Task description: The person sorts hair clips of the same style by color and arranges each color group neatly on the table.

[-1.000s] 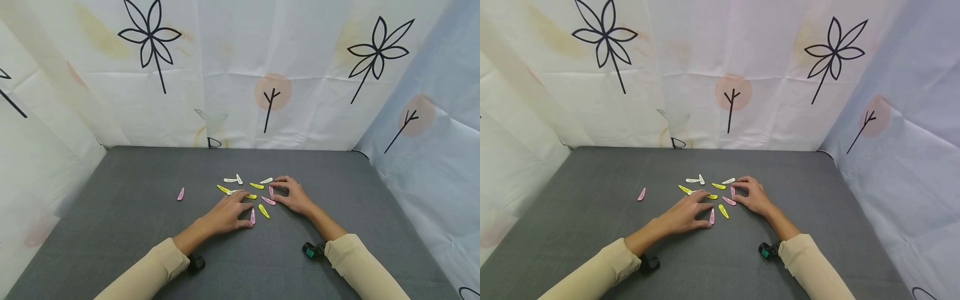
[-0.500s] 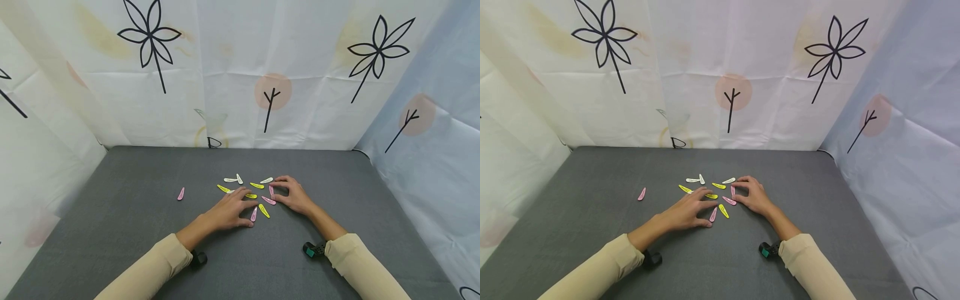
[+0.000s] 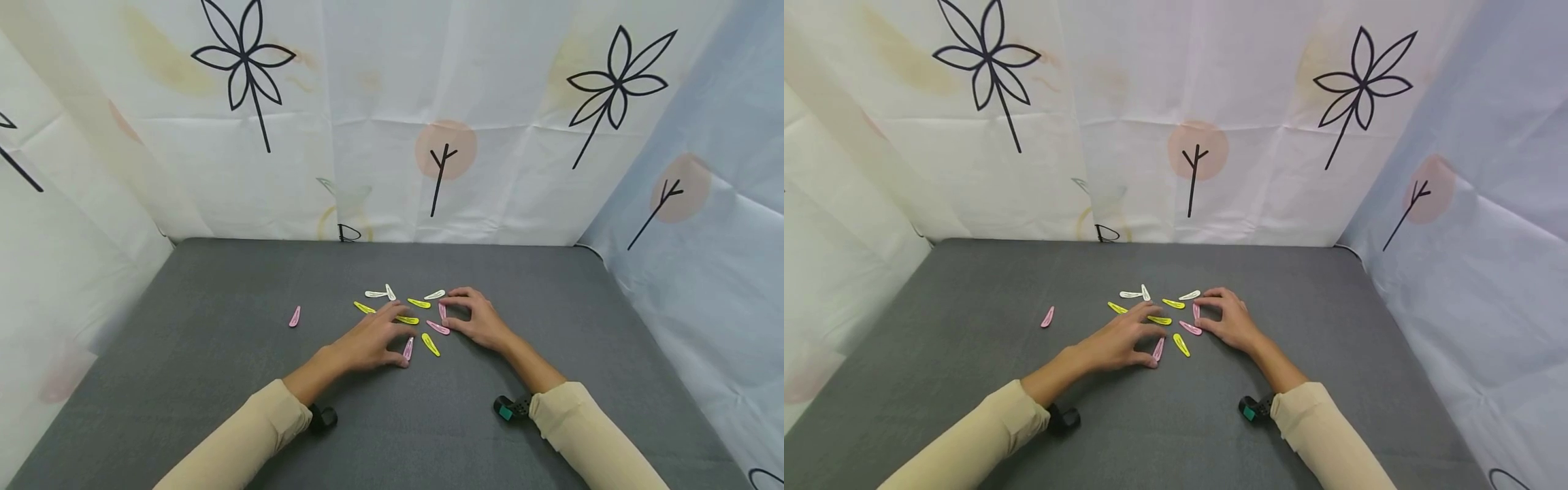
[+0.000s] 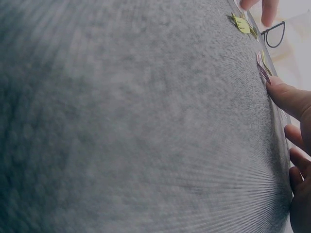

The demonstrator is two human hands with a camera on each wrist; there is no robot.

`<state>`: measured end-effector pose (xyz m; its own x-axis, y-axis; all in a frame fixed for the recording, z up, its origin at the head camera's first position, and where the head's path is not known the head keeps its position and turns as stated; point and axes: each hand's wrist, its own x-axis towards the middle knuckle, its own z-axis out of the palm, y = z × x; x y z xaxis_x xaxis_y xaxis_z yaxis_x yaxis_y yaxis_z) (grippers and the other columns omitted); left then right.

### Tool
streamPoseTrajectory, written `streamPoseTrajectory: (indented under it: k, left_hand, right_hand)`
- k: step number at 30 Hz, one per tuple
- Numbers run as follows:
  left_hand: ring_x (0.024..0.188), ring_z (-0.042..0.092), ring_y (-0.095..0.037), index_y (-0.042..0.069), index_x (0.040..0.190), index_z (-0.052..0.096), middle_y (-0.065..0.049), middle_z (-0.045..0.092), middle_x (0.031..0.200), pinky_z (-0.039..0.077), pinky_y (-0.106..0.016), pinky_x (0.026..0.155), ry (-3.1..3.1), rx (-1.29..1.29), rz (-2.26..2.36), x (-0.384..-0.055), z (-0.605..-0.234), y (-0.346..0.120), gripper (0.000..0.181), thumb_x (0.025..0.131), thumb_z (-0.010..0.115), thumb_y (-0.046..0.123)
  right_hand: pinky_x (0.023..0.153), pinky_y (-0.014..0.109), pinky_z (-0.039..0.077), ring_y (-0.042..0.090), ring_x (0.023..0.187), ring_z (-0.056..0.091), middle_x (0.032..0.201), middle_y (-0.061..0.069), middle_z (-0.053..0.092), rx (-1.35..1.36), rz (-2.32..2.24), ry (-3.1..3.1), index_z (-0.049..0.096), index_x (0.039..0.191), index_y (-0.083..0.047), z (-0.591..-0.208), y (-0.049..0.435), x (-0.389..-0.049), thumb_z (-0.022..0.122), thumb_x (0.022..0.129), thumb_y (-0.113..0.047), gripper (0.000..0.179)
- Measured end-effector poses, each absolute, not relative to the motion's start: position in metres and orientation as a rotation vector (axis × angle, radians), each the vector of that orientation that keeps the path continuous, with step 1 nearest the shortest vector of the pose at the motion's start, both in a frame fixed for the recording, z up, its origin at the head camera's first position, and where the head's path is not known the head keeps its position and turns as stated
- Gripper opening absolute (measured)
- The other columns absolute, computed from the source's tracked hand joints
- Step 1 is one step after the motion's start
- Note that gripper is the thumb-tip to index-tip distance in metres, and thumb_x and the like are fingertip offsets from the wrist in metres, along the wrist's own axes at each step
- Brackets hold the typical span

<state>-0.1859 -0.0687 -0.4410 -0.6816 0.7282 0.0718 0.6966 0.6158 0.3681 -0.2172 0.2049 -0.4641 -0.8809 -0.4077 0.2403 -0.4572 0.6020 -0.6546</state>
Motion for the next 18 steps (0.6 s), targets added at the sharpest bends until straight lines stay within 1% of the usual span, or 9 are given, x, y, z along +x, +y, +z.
streamPoseTrajectory:
  k: [5,9,14,18]
  left_hand:
    - [0.144,0.031,-0.038,0.014,0.125,0.071,-0.018,0.044,0.148,0.035,-0.065,0.104,2.805,1.181,0.719,-0.189,-0.437,-0.094,0.052,0.078,0.086,0.03]
    - [0.143,0.031,-0.041,0.012,0.121,0.073,-0.02,0.045,0.147,0.036,-0.07,0.099,2.875,1.108,0.794,-0.192,-0.432,-0.12,0.052,0.074,0.089,0.027]
    - [0.142,0.031,-0.046,0.008,0.118,0.073,-0.025,0.046,0.145,0.035,-0.067,0.102,2.955,0.994,0.78,-0.195,-0.427,-0.156,0.052,0.071,0.091,0.025]
    - [0.143,0.025,-0.048,0.006,0.119,0.072,-0.027,0.043,0.147,0.032,-0.066,0.105,2.953,0.816,0.741,-0.196,-0.426,-0.184,0.051,0.074,0.089,0.023]
  right_hand:
    - [0.101,0.064,0.029,0.041,0.124,0.048,0.129,0.021,0.056,0.742,1.167,-2.764,0.071,0.121,-0.003,-0.463,0.204,-0.217,0.08,0.085,-0.013,0.039]
    - [0.101,0.064,0.028,0.041,0.124,0.048,0.129,0.021,0.056,0.743,1.172,-2.768,0.071,0.121,-0.003,-0.462,0.205,-0.218,0.08,0.084,-0.013,0.039]
    - [0.101,0.064,0.029,0.042,0.124,0.048,0.129,0.021,0.057,0.752,1.156,-2.762,0.071,0.12,-0.003,-0.463,0.205,-0.218,0.08,0.084,-0.013,0.039]
    - [0.101,0.064,0.029,0.041,0.124,0.048,0.129,0.021,0.057,0.748,1.156,-2.765,0.071,0.121,-0.003,-0.463,0.205,-0.217,0.08,0.084,-0.014,0.039]
